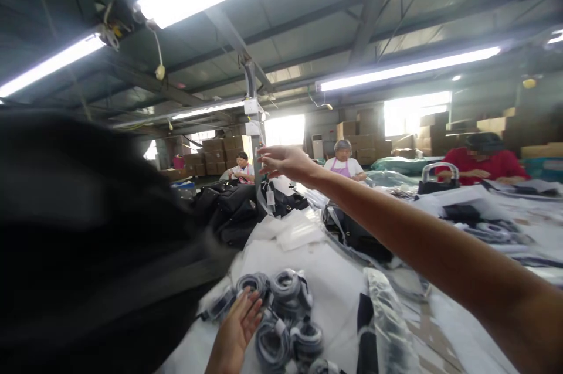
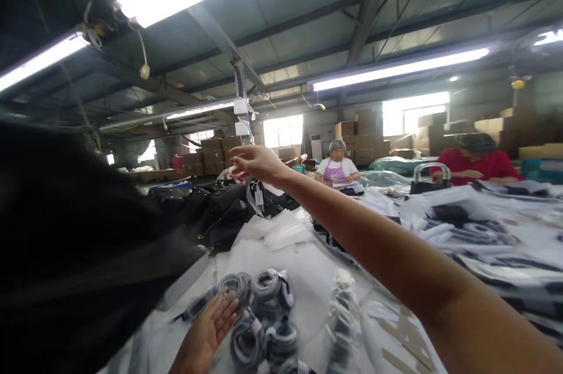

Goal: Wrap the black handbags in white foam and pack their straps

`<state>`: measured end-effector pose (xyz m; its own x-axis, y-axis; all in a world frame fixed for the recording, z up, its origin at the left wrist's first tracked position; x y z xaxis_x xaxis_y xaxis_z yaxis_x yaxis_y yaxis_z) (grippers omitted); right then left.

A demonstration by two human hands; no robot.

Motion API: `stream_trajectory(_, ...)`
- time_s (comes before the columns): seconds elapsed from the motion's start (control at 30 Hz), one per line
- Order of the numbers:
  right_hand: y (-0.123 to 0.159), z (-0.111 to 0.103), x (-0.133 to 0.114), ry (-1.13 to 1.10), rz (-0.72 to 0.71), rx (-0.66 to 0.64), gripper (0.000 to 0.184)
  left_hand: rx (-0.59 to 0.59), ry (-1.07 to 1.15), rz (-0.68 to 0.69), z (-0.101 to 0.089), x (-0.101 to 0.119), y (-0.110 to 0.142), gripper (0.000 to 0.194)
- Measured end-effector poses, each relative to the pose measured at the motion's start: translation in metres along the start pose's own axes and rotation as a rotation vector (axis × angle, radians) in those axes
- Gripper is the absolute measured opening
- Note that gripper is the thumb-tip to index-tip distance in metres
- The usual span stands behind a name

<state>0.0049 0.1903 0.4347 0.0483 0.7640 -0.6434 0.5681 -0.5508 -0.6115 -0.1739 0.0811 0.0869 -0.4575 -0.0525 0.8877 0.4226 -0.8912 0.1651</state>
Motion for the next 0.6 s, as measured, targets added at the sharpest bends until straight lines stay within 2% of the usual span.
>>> stream_trajectory(0.1,0.04,0.006,-0.025,-0.036,-0.064,-0.112,0.027,-0.075,-0.23,0.074,-0.014,-0.001,0.026,0.039)
stream_trajectory(0.17,0.079,0.0,-0.039,-0.016,-0.116,-0.101,0.028,-0.145,-0.421,0.131,-0.024,-0.009,0.049,0.041)
stream_trajectory(0.2,0.102,-0.006,-0.044,0.009,-0.126,-0.067,0.028,-0.191,-0.518,0.153,-0.029,-0.016,0.063,0.042)
stream_trajectory(0.3,0.184,-0.032,-0.048,0.171,-0.064,0.158,0.028,-0.394,-0.769,0.192,-0.034,-0.047,0.105,0.039)
stream_trajectory(0.37,0.247,-0.047,-0.04,0.317,0.066,0.31,0.027,-0.542,-0.894,0.204,-0.033,-0.072,0.128,0.036)
stream_trajectory(0.43,0.313,-0.053,-0.024,0.422,0.28,0.364,0.031,-0.632,-0.999,0.222,-0.029,-0.094,0.141,0.045)
stream_trajectory(0.5,0.374,-0.045,-0.005,0.389,0.496,0.322,0.035,-0.654,-1.09,0.257,-0.025,-0.109,0.146,0.052)
stream_trajectory(0.6,0.439,-0.011,0.014,0.214,0.728,0.192,0.039,-0.618,-1.2,0.319,-0.018,-0.113,0.145,0.046)
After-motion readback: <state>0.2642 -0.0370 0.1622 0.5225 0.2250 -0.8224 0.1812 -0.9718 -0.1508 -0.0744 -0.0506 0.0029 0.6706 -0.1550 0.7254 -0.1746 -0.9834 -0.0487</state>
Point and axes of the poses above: each hand's wrist, its own y-axis away from the middle knuckle, its own z-axis out of the palm, x = y × z, the point moved 1 cm from there along -y, towards the middle knuckle, and after that the axes turned 3 degrees about z, right-handed, at the moved point
